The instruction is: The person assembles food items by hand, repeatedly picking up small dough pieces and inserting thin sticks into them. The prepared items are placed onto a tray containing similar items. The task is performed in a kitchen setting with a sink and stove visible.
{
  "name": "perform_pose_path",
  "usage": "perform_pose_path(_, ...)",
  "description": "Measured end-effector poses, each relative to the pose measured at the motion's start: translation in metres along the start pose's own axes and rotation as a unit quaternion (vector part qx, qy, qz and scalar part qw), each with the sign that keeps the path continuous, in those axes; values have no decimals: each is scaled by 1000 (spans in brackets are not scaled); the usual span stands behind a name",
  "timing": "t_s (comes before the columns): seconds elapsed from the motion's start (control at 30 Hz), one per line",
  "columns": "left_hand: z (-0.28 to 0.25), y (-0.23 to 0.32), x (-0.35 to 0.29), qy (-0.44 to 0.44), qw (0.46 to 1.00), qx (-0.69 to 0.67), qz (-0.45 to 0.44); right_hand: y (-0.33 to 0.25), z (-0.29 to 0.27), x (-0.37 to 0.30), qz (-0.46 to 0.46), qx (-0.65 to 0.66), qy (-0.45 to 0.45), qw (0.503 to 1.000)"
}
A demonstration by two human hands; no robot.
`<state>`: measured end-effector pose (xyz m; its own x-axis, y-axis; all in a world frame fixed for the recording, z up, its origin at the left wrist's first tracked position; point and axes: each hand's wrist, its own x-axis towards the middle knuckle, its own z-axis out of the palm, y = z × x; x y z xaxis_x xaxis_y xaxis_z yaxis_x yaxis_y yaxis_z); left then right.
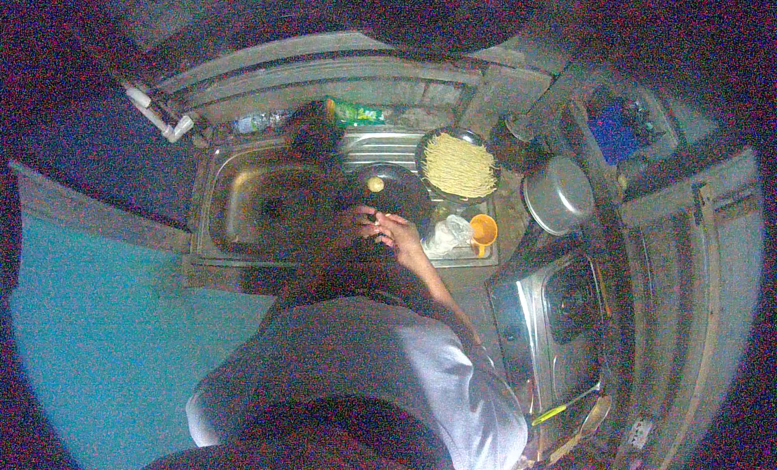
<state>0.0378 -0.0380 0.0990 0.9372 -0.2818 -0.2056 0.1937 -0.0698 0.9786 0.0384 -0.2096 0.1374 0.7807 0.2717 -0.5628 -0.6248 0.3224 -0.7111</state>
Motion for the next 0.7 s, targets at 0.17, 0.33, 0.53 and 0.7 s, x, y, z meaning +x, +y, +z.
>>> perform_pose_path(0.17, -1, -3, 4, -22, 1000, -6, -2, 9, -17, 16, 13, 86, -44, 995)
perform_pose_path(0.33, -10, -43, 10, -21, 998, -64, 19, 4, -17, 16, -6, 40, 6, 999)
perform_pose_path(0.53, -2, -33, 10, 6, 999, -1, -42, 4, -16, 16, 6, 7, -7, 1000)
perform_pose_path(0.7, 3, -11, 8, 6, 999, -19, -36, -3, -5, 2, -8, 29, -51, 998)
